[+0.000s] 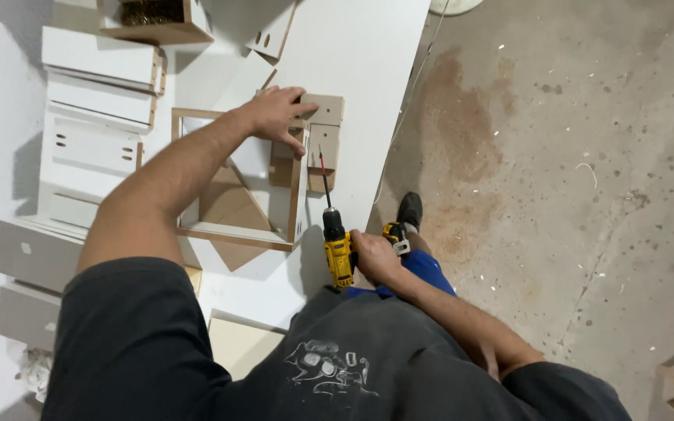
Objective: Assembling wooden drawer frames using a power drill and screws
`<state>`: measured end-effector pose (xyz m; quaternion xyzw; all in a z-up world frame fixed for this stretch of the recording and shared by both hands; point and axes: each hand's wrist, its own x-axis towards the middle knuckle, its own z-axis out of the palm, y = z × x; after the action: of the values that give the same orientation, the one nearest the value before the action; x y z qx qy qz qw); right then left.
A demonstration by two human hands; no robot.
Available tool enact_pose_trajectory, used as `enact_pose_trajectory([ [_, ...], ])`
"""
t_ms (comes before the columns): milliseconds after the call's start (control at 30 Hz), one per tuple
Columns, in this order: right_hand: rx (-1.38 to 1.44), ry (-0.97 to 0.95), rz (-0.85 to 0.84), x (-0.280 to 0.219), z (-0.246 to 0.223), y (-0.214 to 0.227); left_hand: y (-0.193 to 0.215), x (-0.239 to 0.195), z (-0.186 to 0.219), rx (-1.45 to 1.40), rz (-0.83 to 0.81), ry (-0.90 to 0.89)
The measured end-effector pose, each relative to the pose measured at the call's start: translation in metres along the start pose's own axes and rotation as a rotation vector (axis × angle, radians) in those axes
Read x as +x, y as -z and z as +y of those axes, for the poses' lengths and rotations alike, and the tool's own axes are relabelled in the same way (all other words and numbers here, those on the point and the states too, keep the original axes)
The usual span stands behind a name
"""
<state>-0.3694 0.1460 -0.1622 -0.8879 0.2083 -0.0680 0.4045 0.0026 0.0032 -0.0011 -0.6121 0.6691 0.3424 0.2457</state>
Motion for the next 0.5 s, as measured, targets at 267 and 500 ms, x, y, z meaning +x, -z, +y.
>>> enact_pose_trajectory([
  [267,0.075,-0.059,-0.013,0.005,-0.011,0.021,-0.010,0.006,-0.010,-0.034,0.082,-0.073],
  [500,0.483,-0.305,-0.113,-0.005,-0.015,0.072,-0.015,0.012,-0.018,-0.032,0.158,-0.106],
])
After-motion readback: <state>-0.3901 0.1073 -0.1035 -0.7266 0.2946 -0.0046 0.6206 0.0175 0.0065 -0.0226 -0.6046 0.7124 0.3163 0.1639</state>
